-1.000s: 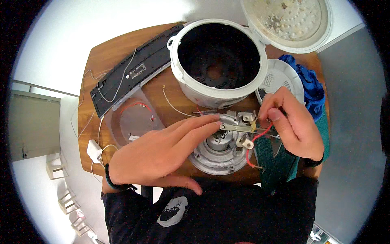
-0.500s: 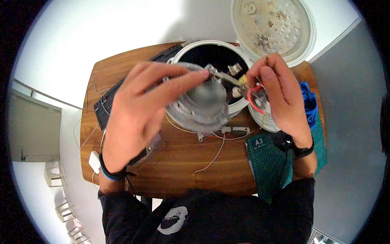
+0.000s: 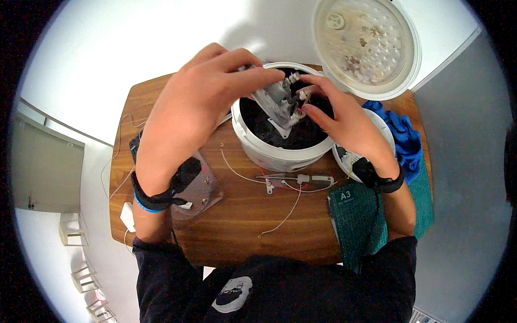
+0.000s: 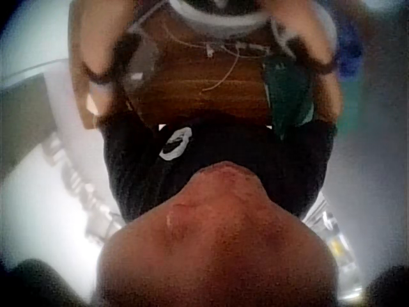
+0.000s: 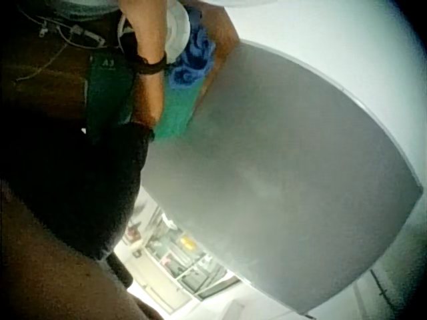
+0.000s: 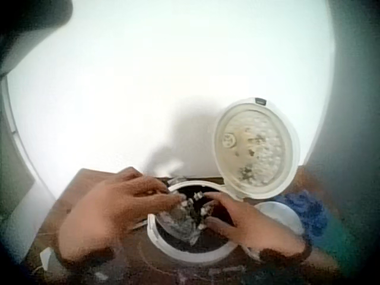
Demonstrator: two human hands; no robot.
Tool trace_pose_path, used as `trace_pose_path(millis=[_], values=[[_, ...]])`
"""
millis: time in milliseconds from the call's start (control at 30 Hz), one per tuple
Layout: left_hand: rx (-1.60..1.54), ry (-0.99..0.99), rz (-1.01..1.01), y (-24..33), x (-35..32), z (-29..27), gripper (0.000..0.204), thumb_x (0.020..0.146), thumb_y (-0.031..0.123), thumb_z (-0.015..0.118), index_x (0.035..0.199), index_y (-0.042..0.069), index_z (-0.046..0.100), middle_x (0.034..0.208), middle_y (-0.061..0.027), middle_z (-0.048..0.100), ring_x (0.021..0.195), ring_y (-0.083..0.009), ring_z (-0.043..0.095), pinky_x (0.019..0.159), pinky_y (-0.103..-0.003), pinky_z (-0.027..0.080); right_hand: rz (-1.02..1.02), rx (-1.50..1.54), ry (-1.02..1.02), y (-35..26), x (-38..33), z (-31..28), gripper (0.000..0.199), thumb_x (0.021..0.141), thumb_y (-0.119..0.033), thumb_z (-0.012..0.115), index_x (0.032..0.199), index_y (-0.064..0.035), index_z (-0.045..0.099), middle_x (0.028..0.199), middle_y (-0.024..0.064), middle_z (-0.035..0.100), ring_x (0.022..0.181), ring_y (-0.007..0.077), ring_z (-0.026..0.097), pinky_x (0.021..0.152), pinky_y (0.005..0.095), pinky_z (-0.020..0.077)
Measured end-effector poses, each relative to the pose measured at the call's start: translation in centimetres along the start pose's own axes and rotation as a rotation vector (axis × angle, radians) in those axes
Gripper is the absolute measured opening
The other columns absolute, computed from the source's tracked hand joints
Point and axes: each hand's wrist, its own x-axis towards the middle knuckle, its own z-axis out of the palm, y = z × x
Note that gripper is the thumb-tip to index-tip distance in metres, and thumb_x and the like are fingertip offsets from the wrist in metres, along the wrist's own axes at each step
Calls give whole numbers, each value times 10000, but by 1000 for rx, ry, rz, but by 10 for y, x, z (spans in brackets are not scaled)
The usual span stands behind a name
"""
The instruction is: The person cleans a white plastic component with a blue cloth, then assembles it into a white cylindrical appliance base. They connect wires to a heating element and insert the element into the base, followed by placing a black internal component inside.
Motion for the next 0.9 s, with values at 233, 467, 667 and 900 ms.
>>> trace_pose_path(millis=[233,467,667,900], values=[[47,-45,130,-11,7,22,377,956,84,643,1285,106,827,1133,-80,770,1026,-341,692,901,-442,584,-76,-12,52,12,-4,-2,592,1135,-76,665,1700,-86,488,1487,185,723,1380,307,688,1185,408,521],[2,-104,152,-18,14,41,453,933,38,648,1347,132,804,1165,-73,781,1057,-361,709,904,-469,593,-38,15,-105,-5,-12,-4,639,1120,-127,714,1710,-83,472,1506,203,708,1373,304,696,1177,407,533],[205,-71,221,-13,17,63,354,985,142,698,1328,196,768,1020,-25,739,958,-316,721,803,-431,626,-32,-79,-78,-15,-8,3,685,1081,-285,785,1653,-37,501,1438,276,724,1326,420,713,1123,468,567],[199,10,193,-12,16,81,438,966,144,728,1394,128,638,992,-53,740,924,-330,747,727,-432,623,77,-102,-91,-12,3,6,510,1054,-170,793,1506,-1,626,1205,199,808,1050,303,801,928,405,638]])
